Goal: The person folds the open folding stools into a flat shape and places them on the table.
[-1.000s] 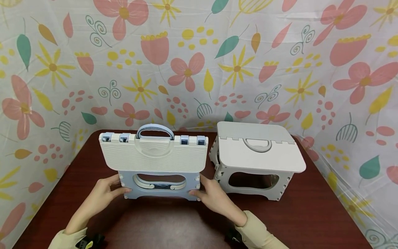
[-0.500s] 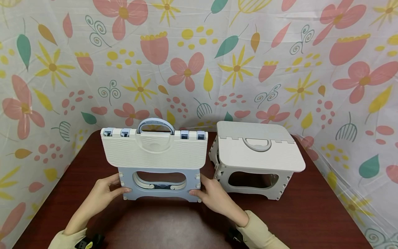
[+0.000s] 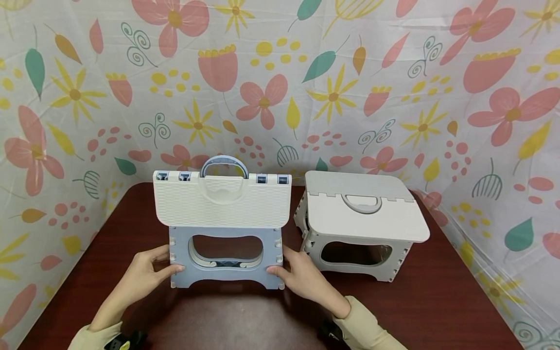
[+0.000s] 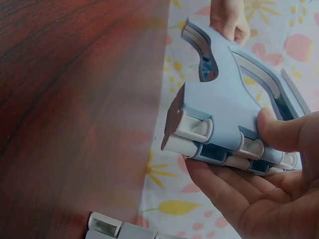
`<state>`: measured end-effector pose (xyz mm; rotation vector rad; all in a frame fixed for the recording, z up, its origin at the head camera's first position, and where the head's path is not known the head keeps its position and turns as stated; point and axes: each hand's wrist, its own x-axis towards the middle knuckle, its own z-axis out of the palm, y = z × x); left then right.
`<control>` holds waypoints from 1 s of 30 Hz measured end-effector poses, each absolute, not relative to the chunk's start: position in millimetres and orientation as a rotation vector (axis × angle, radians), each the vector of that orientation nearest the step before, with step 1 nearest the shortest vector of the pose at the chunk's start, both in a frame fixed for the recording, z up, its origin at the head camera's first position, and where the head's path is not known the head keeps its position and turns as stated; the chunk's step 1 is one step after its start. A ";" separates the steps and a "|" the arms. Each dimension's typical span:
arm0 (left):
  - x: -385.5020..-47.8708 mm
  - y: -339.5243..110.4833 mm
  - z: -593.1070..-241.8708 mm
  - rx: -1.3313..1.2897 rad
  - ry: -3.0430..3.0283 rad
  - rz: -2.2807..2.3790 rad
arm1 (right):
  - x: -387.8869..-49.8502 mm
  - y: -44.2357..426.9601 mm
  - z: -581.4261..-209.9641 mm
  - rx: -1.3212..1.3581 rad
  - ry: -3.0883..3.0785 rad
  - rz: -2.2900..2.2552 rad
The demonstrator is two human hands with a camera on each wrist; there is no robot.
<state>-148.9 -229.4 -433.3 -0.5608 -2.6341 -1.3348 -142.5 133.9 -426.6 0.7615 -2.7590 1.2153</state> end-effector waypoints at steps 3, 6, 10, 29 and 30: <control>-149.5 -229.1 -434.1 -0.556 -2.645 -1.353 | -142.7 134.3 -428.6 0.751 -2.744 1.207; -150.5 -228.5 -435.2 -0.552 -2.649 -1.367 | -142.6 134.5 -430.0 0.741 -2.733 1.201; -150.7 -227.9 -436.7 -0.552 -2.654 -1.390 | -142.5 134.7 -431.1 0.723 -2.736 1.201; -150.6 -230.5 -439.1 -0.537 -2.578 -1.530 | -144.2 133.4 -438.6 0.704 -2.747 1.253; -150.5 -230.3 -439.4 -0.542 -2.574 -1.531 | -144.4 133.3 -439.0 0.704 -2.748 1.251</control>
